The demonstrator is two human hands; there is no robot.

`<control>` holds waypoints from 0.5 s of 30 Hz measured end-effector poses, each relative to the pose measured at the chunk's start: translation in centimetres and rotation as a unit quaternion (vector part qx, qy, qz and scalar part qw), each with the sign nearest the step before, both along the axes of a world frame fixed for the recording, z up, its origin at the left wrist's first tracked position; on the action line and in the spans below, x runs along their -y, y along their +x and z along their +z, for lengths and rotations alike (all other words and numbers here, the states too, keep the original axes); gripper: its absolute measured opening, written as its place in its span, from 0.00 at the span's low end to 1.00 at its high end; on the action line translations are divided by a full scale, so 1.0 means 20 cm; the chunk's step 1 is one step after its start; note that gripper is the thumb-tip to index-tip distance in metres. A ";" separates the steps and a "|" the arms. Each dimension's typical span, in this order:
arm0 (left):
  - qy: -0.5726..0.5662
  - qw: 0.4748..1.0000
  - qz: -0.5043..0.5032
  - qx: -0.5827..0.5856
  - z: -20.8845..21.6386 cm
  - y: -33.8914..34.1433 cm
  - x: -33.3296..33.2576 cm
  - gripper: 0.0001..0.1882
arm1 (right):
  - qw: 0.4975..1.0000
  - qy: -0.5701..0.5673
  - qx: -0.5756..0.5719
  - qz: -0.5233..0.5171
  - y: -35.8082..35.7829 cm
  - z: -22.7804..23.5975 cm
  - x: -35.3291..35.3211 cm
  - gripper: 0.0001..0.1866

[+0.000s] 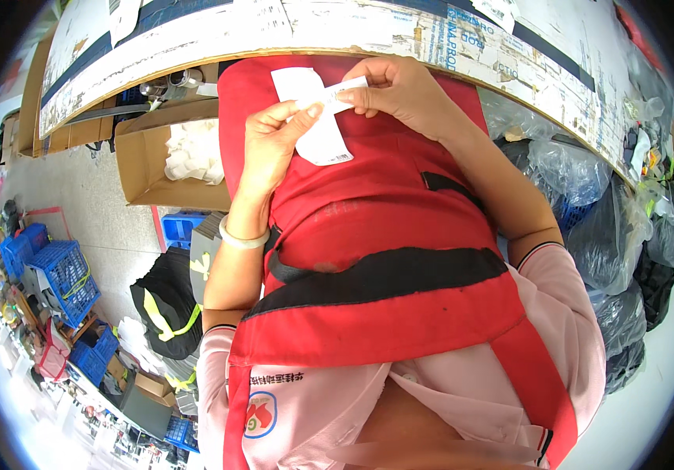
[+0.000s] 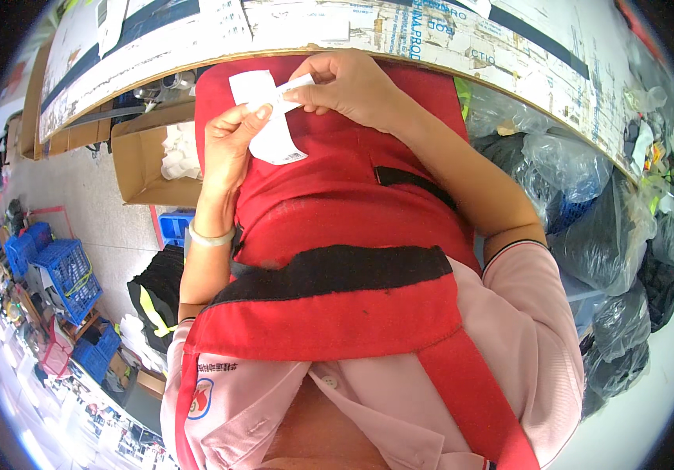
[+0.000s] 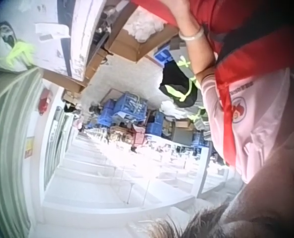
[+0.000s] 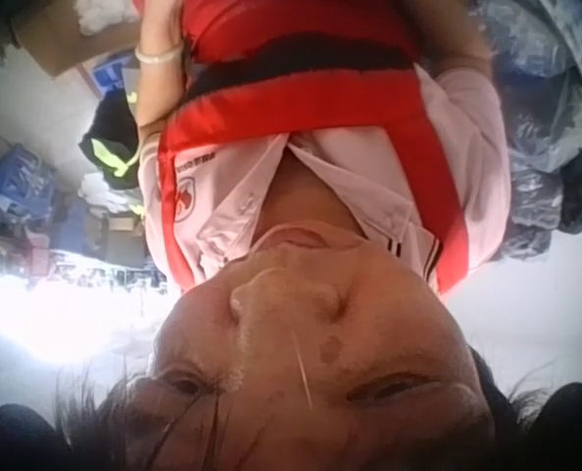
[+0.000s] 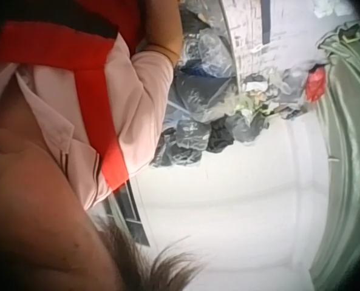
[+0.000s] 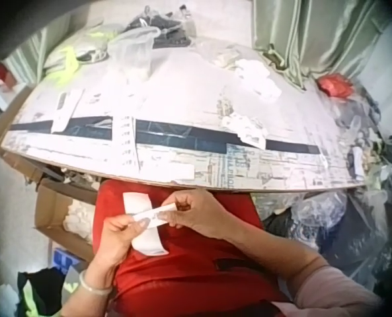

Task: The person is peeling a price tag or label sticker from a backing sheet and applying it to a surface or another object at a workbench.

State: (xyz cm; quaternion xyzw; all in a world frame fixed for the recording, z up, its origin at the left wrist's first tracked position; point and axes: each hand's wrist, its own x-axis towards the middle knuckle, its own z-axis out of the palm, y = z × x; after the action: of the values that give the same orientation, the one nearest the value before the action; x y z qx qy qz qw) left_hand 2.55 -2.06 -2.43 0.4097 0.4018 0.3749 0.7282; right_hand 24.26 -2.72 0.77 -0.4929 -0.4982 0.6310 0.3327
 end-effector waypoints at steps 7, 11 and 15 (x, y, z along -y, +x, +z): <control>-0.050 0.999 0.010 0.000 0.00 0.03 -0.01 0.12 | 0.999 0.006 0.026 -0.046 0.05 0.02 0.02 0.12; -0.059 0.997 -0.031 0.045 0.03 -0.05 -0.01 0.14 | 0.983 0.053 0.083 -0.153 0.33 0.05 -0.06 0.09; -0.024 0.996 -0.074 0.043 0.06 -0.04 0.01 0.15 | 0.917 0.145 0.177 -0.327 0.83 -0.03 -0.17 0.10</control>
State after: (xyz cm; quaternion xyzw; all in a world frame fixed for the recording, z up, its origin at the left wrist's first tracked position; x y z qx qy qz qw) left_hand 1.71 -2.28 -1.19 0.4044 0.3471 0.3275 0.7802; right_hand 40.77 0.68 0.20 -0.6778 -0.4463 0.3106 0.4949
